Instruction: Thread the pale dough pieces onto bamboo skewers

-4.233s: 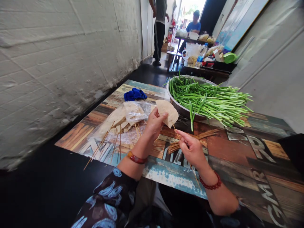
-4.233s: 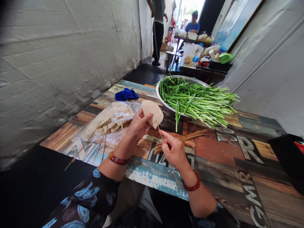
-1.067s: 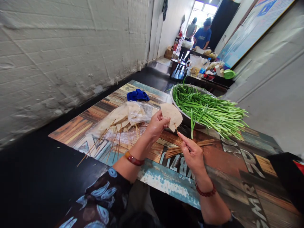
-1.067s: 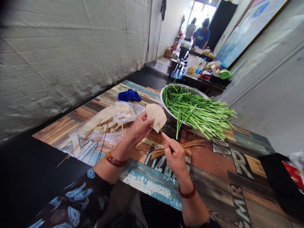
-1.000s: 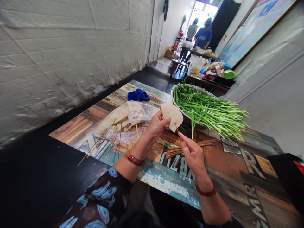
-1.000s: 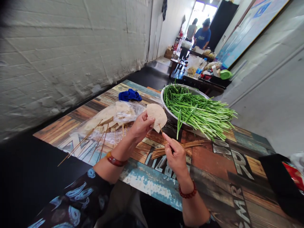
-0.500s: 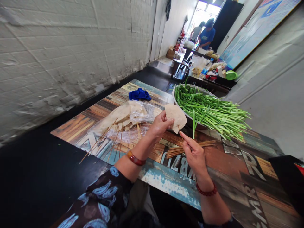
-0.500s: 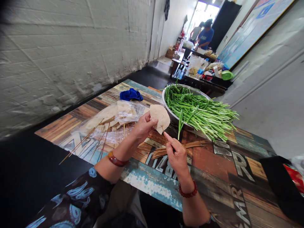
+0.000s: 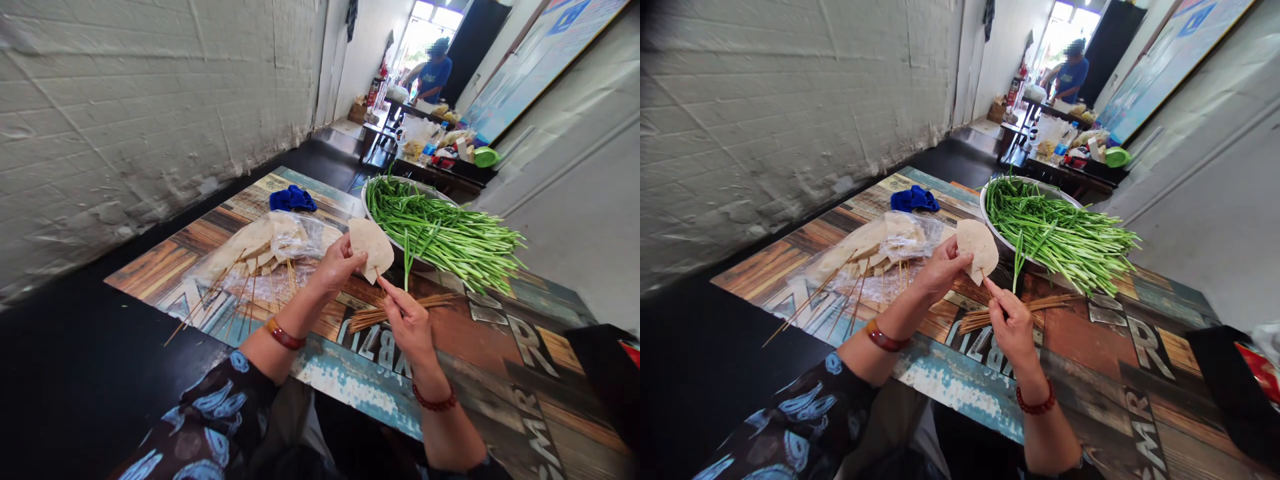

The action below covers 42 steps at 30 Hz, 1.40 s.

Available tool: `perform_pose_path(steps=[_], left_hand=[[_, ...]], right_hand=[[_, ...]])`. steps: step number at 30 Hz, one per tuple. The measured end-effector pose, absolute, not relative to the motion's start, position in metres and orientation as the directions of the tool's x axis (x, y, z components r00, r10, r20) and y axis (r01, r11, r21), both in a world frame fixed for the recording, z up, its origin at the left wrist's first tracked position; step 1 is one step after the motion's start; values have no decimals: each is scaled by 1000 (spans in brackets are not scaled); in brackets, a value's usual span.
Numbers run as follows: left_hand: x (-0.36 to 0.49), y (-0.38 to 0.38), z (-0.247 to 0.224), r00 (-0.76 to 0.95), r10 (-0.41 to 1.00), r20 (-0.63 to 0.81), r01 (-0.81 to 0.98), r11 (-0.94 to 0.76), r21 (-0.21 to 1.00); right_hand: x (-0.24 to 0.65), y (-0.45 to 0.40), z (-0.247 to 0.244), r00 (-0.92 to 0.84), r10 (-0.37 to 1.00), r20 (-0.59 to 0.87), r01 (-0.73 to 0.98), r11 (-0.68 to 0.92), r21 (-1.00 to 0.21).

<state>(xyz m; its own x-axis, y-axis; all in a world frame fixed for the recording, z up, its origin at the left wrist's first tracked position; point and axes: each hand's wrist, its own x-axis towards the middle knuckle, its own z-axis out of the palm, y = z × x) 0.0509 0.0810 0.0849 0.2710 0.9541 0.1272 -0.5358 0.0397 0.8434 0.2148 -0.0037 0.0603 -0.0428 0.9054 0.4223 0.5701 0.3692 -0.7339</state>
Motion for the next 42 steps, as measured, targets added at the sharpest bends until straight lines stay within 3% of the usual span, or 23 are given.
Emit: perform_pose_path(steps=[10, 17, 25, 42], left_hand=[[53, 76, 88, 282, 945, 168, -539, 11, 842], [52, 77, 89, 253, 961, 112, -520, 37, 853], [51, 79, 88, 280, 956, 82, -624, 116, 773], [53, 80, 86, 252, 962, 105, -584, 65, 809]], right_hand=[[214, -6, 67, -9, 913, 409, 567, 342, -750], [215, -4, 68, 0, 910, 414, 532, 350, -771], [214, -4, 65, -26, 901, 432, 541, 377, -752], [209, -5, 63, 16, 928, 373, 485, 319, -814]])
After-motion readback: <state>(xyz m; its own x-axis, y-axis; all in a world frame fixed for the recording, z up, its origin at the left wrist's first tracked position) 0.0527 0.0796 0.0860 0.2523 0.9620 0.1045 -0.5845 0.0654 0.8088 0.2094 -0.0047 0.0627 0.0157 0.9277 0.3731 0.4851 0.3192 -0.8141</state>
